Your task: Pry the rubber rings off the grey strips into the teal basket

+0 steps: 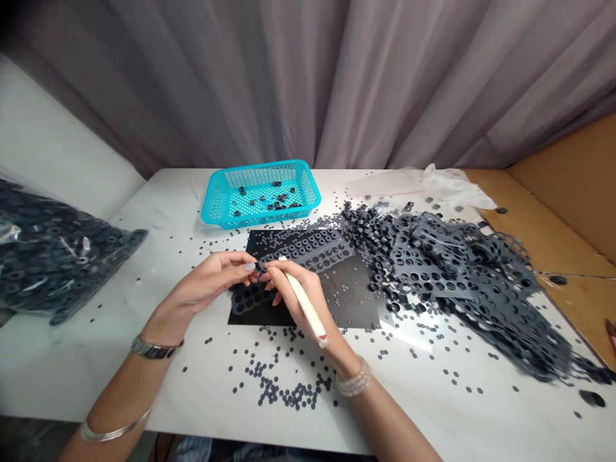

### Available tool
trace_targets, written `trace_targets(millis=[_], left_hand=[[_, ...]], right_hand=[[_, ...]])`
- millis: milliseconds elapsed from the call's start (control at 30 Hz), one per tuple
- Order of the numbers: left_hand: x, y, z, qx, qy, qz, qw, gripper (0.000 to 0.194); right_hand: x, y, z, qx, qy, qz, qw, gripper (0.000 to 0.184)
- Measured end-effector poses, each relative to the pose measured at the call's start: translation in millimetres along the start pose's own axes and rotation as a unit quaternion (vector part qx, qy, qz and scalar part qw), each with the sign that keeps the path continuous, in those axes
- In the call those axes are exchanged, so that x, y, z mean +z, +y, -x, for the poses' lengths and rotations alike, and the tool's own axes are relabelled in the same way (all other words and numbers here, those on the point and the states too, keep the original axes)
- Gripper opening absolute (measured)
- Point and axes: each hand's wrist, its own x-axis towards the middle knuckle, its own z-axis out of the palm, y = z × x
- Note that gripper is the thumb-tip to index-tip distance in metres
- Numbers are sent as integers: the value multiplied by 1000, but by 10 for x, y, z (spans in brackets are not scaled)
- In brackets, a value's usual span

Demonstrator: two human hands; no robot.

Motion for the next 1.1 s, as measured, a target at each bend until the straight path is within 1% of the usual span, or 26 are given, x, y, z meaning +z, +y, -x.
trace_targets(millis=[133, 233, 400, 533, 667, 733, 767, 833, 867, 933, 967, 1033, 1100], left_hand=[[34, -5, 15, 28, -21, -30, 999, 18], [56, -1, 26, 39, -35, -38, 998, 20], [79, -13, 9, 32, -58, -45, 997, 27], [98, -31, 6, 21, -60, -45, 997, 29], [94, -18, 35, 27, -49, -88, 995, 28], [50, 25, 9, 44, -13, -124, 991, 27], [12, 63, -31, 61, 22, -146, 987, 27], [-94, 177, -174, 112, 120, -200, 966, 26], [-157, 249, -276, 145, 176, -234, 945, 25], [-289, 404, -513, 199, 260, -314, 891, 26], [-350, 476, -629, 207, 278, -361, 866, 29], [-445, 582, -808, 200, 276, -453, 824, 35], [-490, 614, -869, 186, 268, -521, 789, 38]], right_hand=[[9, -31, 6, 12, -3, 0, 1000, 24], [9, -55, -2, 22, -11, -15, 1000, 24], [10, -51, -10, 48, -14, -48, 998, 25], [11, -29, -13, 55, -18, -51, 997, 26], [-3, 9, -23, 46, -3, -29, 999, 26], [-16, 29, -30, 39, 21, -13, 999, 26], [-22, 39, -32, 36, 35, -6, 999, 26], [-31, 60, -35, 29, 57, 6, 998, 28], [-33, 73, -36, 27, 60, 10, 998, 29], [-34, 103, -38, 27, 56, 17, 998, 30], [-34, 119, -40, 28, 52, 22, 998, 30], [-33, 132, -48, 34, 49, 32, 998, 30], [-32, 80, -49, 40, 54, 21, 998, 29]])
